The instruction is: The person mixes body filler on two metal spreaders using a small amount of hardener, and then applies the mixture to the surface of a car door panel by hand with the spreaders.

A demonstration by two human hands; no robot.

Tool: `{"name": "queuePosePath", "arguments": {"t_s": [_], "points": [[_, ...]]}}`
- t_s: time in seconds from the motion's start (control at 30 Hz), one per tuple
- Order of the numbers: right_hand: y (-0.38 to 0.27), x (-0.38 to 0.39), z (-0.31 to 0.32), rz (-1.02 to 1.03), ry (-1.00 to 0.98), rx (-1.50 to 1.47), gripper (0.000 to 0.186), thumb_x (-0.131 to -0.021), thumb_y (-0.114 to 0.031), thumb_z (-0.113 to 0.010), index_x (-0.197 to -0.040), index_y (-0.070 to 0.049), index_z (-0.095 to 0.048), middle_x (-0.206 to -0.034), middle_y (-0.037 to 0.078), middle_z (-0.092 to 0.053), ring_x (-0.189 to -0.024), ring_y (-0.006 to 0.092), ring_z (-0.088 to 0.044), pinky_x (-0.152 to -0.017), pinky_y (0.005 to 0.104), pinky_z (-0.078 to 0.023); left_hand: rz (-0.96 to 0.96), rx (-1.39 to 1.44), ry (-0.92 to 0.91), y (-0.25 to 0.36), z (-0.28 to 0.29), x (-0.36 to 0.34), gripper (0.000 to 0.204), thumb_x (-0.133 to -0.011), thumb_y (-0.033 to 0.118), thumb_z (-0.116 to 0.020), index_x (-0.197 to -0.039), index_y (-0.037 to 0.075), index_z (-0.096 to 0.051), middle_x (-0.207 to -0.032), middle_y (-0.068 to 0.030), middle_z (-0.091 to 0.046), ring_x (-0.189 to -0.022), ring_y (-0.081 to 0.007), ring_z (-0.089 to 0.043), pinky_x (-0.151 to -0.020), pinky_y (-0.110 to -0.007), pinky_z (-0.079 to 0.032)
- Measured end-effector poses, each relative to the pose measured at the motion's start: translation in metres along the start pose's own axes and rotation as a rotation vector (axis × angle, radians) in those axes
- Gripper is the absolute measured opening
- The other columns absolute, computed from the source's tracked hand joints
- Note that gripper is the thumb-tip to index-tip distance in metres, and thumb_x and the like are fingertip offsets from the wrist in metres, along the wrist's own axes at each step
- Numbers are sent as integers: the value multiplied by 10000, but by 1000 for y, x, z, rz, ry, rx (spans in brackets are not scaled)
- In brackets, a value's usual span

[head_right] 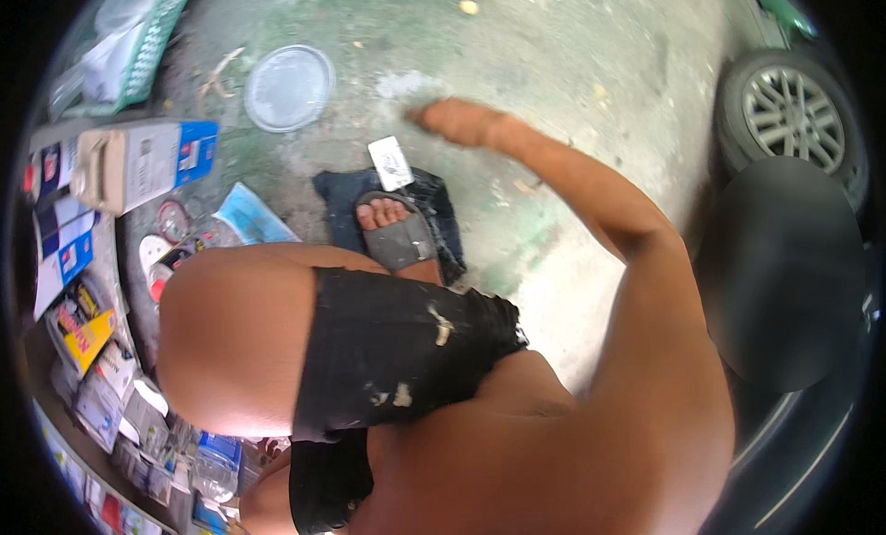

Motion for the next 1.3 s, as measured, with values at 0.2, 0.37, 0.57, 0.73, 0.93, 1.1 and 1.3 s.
{"name": "queuePosePath", "arguments": {"t_s": [0.2,0.37,0.57,0.73,0.93,1.1,1.3], "points": [[8,-92,53,-633,285,-1493,336,-971,-312,-531,-1168,-40,-530,-889,102,-627,-679,163,-612,-532,310,-504,9,59,-23,-13,4,12,335,-969,305,-501,-1207,83,-582,-999,-48,-615,-631,-47,-494,-439,-151,-274],[-41,-127,41,-701,240,-1371,328,-978,-357,-524,-1073,-44,-509,-746,73,-570,-534,145,-502,-455,288,-451,21,126,-16,-38,14,26,336,-968,299,-502,-1214,84,-578,-994,-49,-613,-616,-49,-486,-439,-152,-276],[-56,-152,12,-725,270,-1588,324,-970,-362,-530,-1022,-45,-487,-735,63,-533,-518,142,-443,-418,285,-381,10,203,-42,-47,8,36,337,-967,293,-503,-1222,85,-574,-989,-51,-611,-599,-51,-475,-439,-154,-279],[-56,-170,4,-737,349,-1604,293,-947,-333,-561,-977,-48,-498,-766,88,-526,-550,150,-443,-434,311,-379,1,267,-61,-60,6,44,338,-966,287,-504,-1229,85,-570,-985,-52,-609,-585,-53,-467,-439,-155,-282],[-79,-160,27,-703,424,-1338,405,-913,-312,-584,-1178,-7,-554,-928,125,-586,-776,221,-575,-653,361,-510,8,362,-70,-80,8,59,340,-964,281,-505,-1237,86,-565,-979,-54,-606,-567,-55,-456,-438,-157,-284],[-77,-168,38,-611,402,-1284,285,-895,-215,-628,-1050,22,-607,-968,116,-641,-847,218,-600,-705,360,-503,-2,441,-105,-86,3,72,342,-963,275,-507,-1243,86,-561,-975,-56,-604,-553,-56,-448,-438,-158,-287],[-124,-204,67,-472,241,-1257,230,-913,-147,-606,-1060,30,-598,-981,137,-637,-899,256,-619,-735,384,-525,-57,512,-249,-71,-21,60,345,-962,269,-508,-1251,87,-557,-969,-57,-602,-536,-58,-437,-438,-160,-290]]}}
Point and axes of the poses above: each hand's wrist, its own x-axis away from the middle knuckle, its own z-axis out of the back of the hand, y = z × x, the point moved 7 cm from there along -x, towards the middle knuckle
